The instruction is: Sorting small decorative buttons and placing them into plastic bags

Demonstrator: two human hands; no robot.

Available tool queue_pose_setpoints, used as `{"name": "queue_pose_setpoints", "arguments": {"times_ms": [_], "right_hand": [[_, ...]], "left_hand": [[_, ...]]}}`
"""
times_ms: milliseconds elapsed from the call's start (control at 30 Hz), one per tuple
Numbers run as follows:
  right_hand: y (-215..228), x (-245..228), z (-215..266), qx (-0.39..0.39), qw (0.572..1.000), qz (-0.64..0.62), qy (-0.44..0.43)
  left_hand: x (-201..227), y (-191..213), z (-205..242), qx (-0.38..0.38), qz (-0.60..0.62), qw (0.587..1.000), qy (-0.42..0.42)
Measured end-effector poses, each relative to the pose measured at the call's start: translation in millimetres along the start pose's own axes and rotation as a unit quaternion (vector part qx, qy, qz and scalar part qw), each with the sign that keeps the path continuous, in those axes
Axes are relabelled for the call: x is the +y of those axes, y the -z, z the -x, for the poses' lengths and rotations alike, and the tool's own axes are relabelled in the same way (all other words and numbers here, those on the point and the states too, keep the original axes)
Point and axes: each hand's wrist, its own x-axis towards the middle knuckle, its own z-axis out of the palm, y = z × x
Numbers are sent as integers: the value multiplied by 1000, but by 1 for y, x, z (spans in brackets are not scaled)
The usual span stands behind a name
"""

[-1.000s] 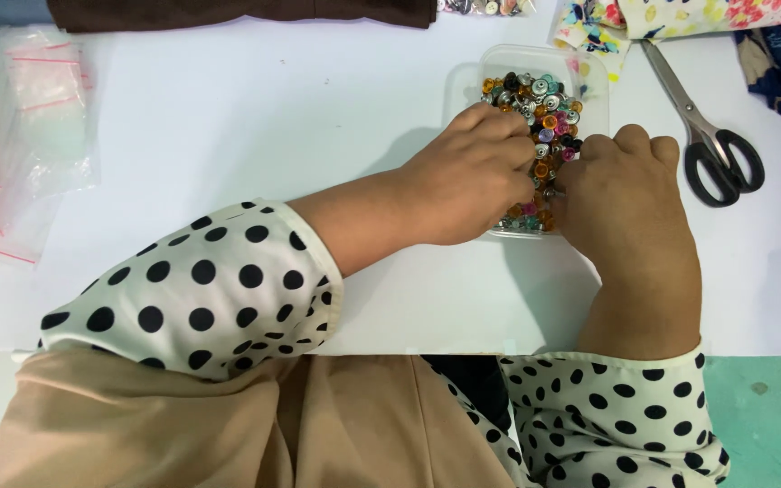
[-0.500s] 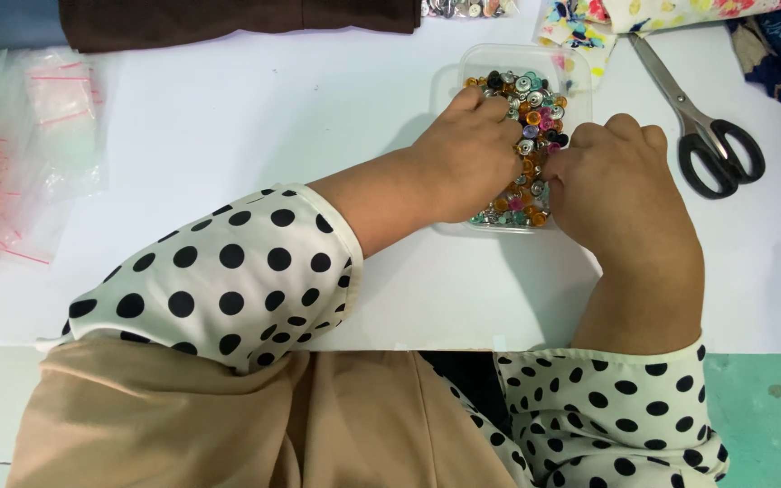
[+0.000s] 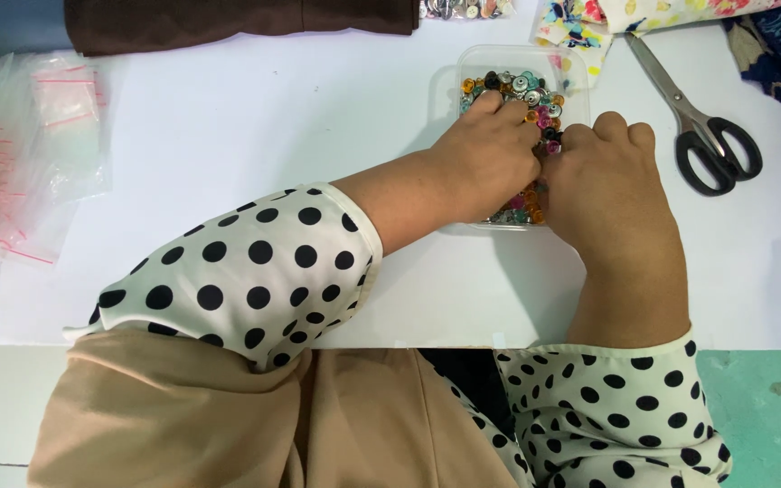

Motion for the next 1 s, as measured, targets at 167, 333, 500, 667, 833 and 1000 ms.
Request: {"name": "queue_pose_setpoints", "arguments": {"times_ms": [167, 333, 500, 667, 833, 1000], "right_hand": [[-10, 6, -4, 93, 995, -37, 5], [-10, 22, -2, 92, 982, -164, 17], [-6, 26, 7, 104, 990, -91, 10], [-4, 9, 3, 72, 997, -37, 6], [2, -2, 0, 82, 996, 13, 9], [3, 2, 2, 85, 991, -98, 19]], "left_hand": [[-13, -8, 0, 13, -6, 1000, 17], [-21, 6, 5, -72, -22, 996, 56], [-22, 0, 10, 63, 6, 997, 32], [-19, -14, 8, 148, 34, 988, 0], [-18, -15, 12, 172, 62, 983, -30], [-21, -6, 12, 58, 36, 998, 10]]}}
